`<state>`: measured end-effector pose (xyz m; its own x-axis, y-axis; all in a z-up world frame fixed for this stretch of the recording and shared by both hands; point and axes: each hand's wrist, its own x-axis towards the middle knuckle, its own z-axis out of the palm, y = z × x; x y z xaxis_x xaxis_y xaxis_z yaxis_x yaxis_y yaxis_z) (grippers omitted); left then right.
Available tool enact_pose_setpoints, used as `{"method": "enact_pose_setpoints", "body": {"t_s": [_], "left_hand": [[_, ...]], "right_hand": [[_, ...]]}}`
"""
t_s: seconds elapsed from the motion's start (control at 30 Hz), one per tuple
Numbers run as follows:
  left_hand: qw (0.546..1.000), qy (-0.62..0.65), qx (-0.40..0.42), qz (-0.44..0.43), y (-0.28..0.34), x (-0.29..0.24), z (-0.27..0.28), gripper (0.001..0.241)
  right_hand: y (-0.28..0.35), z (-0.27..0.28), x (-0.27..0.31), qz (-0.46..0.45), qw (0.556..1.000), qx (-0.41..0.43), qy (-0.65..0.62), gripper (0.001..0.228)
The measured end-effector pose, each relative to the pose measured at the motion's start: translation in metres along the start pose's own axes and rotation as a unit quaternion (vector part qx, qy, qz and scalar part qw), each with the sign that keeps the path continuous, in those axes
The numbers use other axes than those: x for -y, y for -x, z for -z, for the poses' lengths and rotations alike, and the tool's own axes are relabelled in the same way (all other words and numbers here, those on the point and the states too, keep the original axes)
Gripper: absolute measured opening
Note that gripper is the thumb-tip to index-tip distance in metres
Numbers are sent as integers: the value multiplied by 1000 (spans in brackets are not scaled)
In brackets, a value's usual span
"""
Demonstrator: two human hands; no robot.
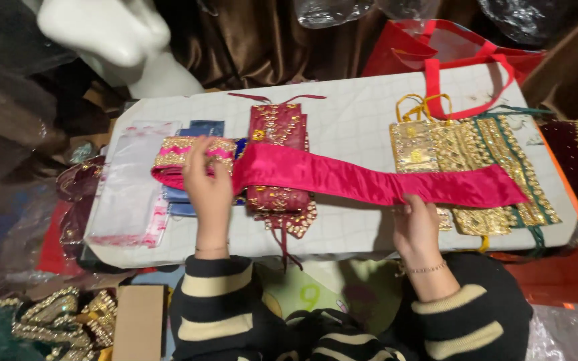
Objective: Inspecting and organizing decorative embroidered fabric belts on a table
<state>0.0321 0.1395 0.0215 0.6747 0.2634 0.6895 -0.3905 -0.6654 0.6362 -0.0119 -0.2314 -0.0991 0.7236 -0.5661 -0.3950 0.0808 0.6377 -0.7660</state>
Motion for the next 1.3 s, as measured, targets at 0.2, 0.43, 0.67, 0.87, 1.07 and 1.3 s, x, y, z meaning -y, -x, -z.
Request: {"method": "enact_pose_setpoints", "body": {"t_s": [0.2,0.43,0.67,0.87,1.07,1.3], "left_hand": [[984,9,-75,160,11,72,15,48],[975,26,-112,191,4,96,34,53],[956,29,1,292,-1,142,55,75],[947,-59,74,308,-6,122,60,54],[926,-94,98,351,-6,116,63,50],[924,-103,99,355,-5,121,66,46]], "right_hand": [[102,-39,1,256,940,99,203,88],[175,-150,5,375,779,382,327,45],[144,-256,-44,409,552,531,495,52],[111,-318,-89,293,348,525,719,131],[110,-327,-108,219,344,512,756,132],[94,-323,-119,248,382,479,750,108]]}}
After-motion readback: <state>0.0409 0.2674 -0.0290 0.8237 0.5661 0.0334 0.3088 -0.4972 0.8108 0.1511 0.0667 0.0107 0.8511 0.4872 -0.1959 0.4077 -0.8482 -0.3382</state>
